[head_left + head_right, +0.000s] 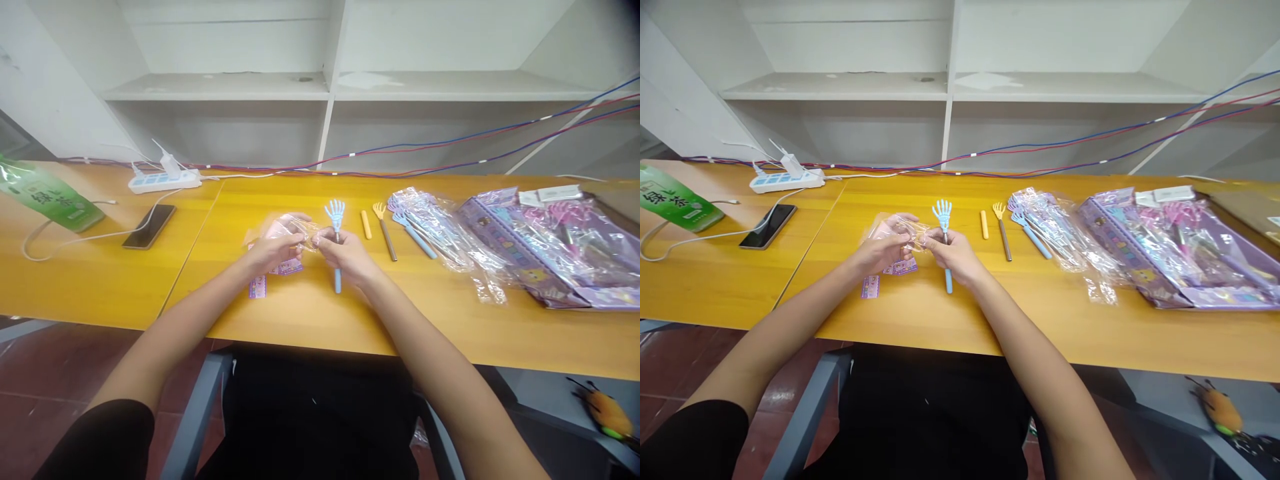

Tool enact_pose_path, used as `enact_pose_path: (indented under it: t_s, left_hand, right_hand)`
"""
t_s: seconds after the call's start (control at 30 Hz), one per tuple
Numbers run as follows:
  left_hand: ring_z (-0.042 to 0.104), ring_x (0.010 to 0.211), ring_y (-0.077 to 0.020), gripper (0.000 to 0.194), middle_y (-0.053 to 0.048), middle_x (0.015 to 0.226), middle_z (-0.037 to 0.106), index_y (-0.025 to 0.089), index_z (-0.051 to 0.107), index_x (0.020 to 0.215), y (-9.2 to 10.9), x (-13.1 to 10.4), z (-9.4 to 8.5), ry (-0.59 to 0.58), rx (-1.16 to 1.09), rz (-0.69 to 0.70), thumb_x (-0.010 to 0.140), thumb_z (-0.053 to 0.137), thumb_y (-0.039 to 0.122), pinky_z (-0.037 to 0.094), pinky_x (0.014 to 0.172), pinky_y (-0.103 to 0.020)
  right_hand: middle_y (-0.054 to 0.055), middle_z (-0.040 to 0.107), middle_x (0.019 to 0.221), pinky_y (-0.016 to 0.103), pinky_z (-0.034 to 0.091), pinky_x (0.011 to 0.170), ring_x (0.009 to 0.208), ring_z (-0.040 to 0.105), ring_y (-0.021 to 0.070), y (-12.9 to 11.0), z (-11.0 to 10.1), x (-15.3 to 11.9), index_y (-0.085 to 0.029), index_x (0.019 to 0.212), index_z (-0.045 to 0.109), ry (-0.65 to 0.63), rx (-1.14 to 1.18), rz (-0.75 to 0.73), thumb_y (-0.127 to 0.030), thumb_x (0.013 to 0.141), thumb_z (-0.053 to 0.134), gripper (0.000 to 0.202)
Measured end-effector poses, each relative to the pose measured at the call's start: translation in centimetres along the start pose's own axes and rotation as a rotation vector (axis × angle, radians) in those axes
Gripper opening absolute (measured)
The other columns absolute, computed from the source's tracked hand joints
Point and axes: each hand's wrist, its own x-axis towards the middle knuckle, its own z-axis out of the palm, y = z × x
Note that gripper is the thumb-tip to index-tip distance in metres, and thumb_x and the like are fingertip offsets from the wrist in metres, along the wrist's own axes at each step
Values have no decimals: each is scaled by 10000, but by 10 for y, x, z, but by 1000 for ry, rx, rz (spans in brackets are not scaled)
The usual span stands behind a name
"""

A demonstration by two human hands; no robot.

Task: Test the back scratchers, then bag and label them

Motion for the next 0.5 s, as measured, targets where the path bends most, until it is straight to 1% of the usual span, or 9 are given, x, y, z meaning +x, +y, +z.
enact_pose_path:
  t_s: [0.07,0.13,0.2,0.27,0.33,0.4,0.5]
  left_hand:
    - [582,632,-78,480,16,884,651,238,647,1221,-1,1,0,-18,11,2,816,862,380,519,628,-249]
    - [593,630,-87,542,21,867,643,240,635,1266,-1,0,-1,-38,63,43,806,875,399,517,624,-254]
    - [646,698,-116,664,8,903,668,253,601,1358,0,-2,-1,-57,172,111,784,905,389,541,665,-267]
    - [702,822,-153,720,-26,993,705,252,598,1380,3,-5,-1,-63,304,178,754,939,352,572,742,-286]
    - [724,915,-179,663,-63,1085,720,232,637,1327,5,-8,-2,-42,420,228,752,948,344,591,810,-309]
    - [726,942,-192,611,-91,1140,721,213,676,1275,7,-9,-3,-11,525,276,751,951,366,600,846,-331]
    - [720,1023,-223,599,-124,1235,696,196,709,1232,7,-8,-5,24,643,364,728,967,390,608,886,-354]
  right_hand:
    - [-90,381,581,271,102,464,485,175,49,1,0,1,-222,781,621,4,-5,-6,-637,631,964,559]
    - [-88,377,573,271,101,463,482,175,50,1,0,2,-225,753,601,19,-3,-8,-656,615,967,583]
    - [-94,344,564,268,99,465,486,167,51,1,-1,2,-228,738,580,35,5,1,-656,606,974,597]
    - [-99,321,565,265,100,467,494,165,53,1,-1,2,-228,735,563,47,9,16,-649,604,980,607]
    - [-98,326,574,265,103,470,504,174,55,0,-1,1,-227,745,555,46,6,30,-649,604,982,616]
    - [-97,326,580,265,103,473,510,182,54,-1,-1,1,-227,738,531,38,1,37,-660,593,983,642]
    - [-99,330,574,264,116,475,508,191,51,-3,1,-1,-230,732,508,40,-24,28,-682,579,980,671]
